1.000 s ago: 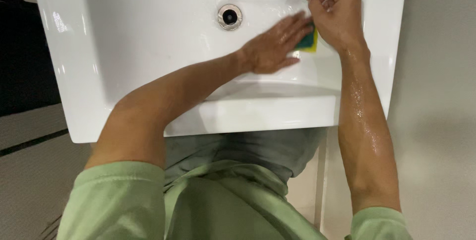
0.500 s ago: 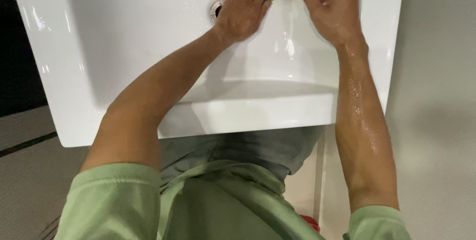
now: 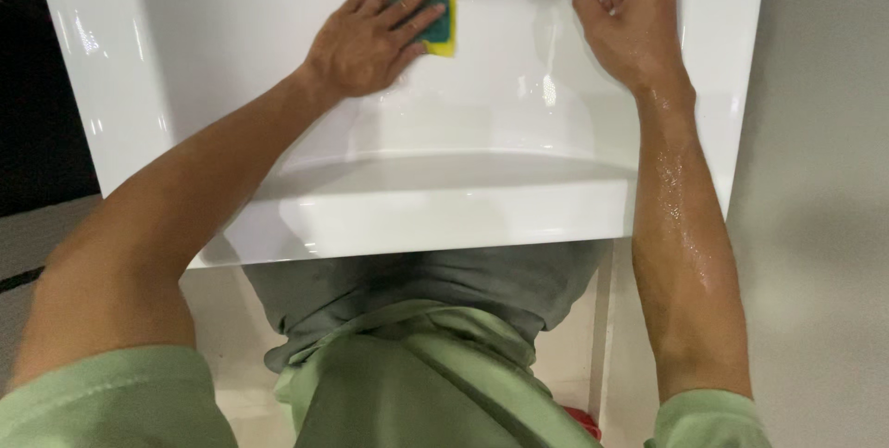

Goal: The person scrubs a white bathroom sink with a yellow sponge, rinses it under running water, and wipes the basin and faucet. They briefly open a wall cabinet, then continue scrubbing and rinsing the sink surface.

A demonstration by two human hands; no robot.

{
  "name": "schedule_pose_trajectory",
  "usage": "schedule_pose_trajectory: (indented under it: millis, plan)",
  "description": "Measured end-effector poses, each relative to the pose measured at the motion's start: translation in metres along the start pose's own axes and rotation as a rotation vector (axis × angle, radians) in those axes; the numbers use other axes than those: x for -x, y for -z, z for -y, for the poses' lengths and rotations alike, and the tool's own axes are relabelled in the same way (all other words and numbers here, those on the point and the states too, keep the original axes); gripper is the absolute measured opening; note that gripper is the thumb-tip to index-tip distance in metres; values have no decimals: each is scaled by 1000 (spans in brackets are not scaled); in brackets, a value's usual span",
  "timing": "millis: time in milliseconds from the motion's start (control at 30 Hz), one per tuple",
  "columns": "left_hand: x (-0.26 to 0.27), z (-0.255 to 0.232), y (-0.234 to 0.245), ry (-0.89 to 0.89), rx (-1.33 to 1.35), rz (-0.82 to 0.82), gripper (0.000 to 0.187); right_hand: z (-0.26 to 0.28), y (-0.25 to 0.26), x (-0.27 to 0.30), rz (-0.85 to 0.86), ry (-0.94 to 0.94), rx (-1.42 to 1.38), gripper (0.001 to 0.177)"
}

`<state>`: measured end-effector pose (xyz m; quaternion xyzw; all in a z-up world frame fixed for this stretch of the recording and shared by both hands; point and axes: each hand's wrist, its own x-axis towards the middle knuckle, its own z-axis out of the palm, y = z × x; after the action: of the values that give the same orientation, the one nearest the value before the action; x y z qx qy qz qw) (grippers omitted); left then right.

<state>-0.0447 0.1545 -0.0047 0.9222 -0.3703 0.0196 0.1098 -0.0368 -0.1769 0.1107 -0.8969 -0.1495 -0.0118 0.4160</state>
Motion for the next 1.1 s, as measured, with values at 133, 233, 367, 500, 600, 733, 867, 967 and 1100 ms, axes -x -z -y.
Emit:
schedule_pose_trajectory:
  millis: [133,233,367,500,600,733,867,967,1100]
  plan:
    - [0,3,-10,173,21,-41,59,4,-1,-1,18,-15,25,8]
    - [-31,-23,-24,192,-38,-84,64,2,-1,0,25,-43,9,9]
    - [-74,-67,-18,265,110,67,78,-1,-4,-1,18,2,-17,8]
    - [-96,-106,-2,71,180,102,84,-6,-2,-1,22,32,-75,12]
    - [-99,-119,2,-58,153,149,85,-8,-2,0,15,31,-67,11]
    - [-78,-114,1,-312,140,173,82,-6,-2,0,10,15,-43,9]
    - [-46,-91,-1,-437,114,206,70,-2,-2,0,17,0,-6,12]
    - [-26,-67,-1,-376,116,248,63,-1,0,1,30,-15,-26,11]
    - [1,-31,2,-110,106,146,62,1,-2,1,32,-43,-36,10]
